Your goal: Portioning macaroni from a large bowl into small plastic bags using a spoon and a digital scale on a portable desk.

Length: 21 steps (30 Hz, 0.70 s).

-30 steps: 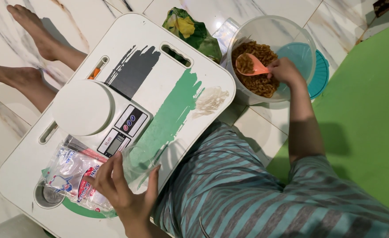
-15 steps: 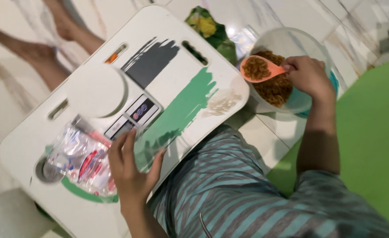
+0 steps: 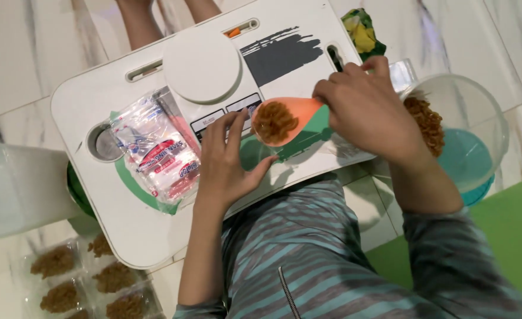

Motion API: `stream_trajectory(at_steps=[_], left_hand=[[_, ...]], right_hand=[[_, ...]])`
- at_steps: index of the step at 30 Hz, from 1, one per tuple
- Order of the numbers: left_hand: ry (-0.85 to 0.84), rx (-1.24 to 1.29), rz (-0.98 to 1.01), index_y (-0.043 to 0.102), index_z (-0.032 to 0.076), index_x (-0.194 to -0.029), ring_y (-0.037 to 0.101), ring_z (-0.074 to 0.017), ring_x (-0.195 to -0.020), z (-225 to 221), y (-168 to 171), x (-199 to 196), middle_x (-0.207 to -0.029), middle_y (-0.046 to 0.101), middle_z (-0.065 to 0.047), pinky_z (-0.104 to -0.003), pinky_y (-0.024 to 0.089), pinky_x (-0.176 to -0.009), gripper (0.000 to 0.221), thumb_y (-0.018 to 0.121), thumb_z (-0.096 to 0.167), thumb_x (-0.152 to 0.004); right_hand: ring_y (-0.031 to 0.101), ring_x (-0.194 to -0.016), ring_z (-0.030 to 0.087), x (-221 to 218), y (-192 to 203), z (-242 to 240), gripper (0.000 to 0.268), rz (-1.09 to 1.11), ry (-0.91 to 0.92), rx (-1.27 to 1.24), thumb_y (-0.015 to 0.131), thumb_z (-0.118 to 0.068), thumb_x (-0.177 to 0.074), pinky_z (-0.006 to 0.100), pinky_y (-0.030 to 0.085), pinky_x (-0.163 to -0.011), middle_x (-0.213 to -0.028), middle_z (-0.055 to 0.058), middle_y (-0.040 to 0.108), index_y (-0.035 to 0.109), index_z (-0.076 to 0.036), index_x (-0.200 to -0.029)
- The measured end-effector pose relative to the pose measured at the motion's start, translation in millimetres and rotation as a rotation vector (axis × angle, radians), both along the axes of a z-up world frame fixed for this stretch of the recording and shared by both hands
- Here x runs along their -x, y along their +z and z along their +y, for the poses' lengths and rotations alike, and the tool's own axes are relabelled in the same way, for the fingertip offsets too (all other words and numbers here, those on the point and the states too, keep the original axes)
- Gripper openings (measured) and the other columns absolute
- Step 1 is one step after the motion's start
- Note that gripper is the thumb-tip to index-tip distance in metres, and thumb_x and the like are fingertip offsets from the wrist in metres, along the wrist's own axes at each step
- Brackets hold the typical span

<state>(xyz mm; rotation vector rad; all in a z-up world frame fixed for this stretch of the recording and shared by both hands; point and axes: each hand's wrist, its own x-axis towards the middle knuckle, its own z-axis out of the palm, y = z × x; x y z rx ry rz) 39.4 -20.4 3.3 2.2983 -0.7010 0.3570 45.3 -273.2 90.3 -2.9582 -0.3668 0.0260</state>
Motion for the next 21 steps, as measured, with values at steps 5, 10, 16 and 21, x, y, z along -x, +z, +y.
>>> stream_trajectory(at_steps=[5, 10, 16, 21], left_hand=[[0.039, -0.009, 0.048, 0.052, 0.001, -0.142, 0.058, -0.0350, -0.114, 0.1, -6.3, -0.6, -0.130, 0.056, -0.018, -0.048, 0.048, -0.097, 0.086, 0.088, 0.043, -0.077], [0.062, -0.030, 0.056, 0.051, 0.002, -0.144, 0.058, -0.0345, -0.116, -0.6, -7.6, -1.3, -0.131, 0.055, -0.017, -0.048, 0.048, -0.098, 0.087, 0.088, 0.043, -0.077], [0.058, -0.028, 0.054, 0.050, 0.003, -0.146, 0.057, -0.0333, -0.117, -0.2, -11.9, -3.3, -0.133, 0.055, -0.017, -0.047, 0.048, -0.099, 0.090, 0.089, 0.043, -0.076], [0.058, -0.045, 0.031, 0.049, 0.004, -0.146, 0.055, -0.0336, -0.120, 1.3, -12.3, -4.7, -0.134, 0.054, -0.017, -0.048, 0.045, -0.102, 0.089, 0.087, 0.045, -0.076]], right_hand=[[0.058, -0.087, 0.027, 4.6, 21.5, 30.9, 0.002, -0.287, 0.161, 0.414, 0.065, -0.010, -0.083, 0.049, 0.033, -0.103, -0.083, 0.010, 0.068, 0.065, -0.011, -0.082], [0.052, -0.082, 0.024, 7.3, 31.1, 43.3, 0.007, -0.379, 0.176, 0.499, 0.065, -0.012, -0.086, 0.048, 0.033, -0.100, -0.077, 0.009, 0.064, 0.065, -0.012, -0.079], [0.053, -0.080, 0.024, 6.0, 32.6, 42.2, 0.008, -0.377, 0.177, 0.509, 0.066, -0.011, -0.085, 0.047, 0.033, -0.100, -0.075, 0.009, 0.065, 0.065, -0.012, -0.077], [0.054, -0.081, 0.024, 9.6, 31.5, 35.1, 0.006, -0.371, 0.156, 0.501, 0.065, -0.009, -0.086, 0.046, 0.033, -0.100, -0.078, 0.007, 0.066, 0.066, -0.012, -0.080]])
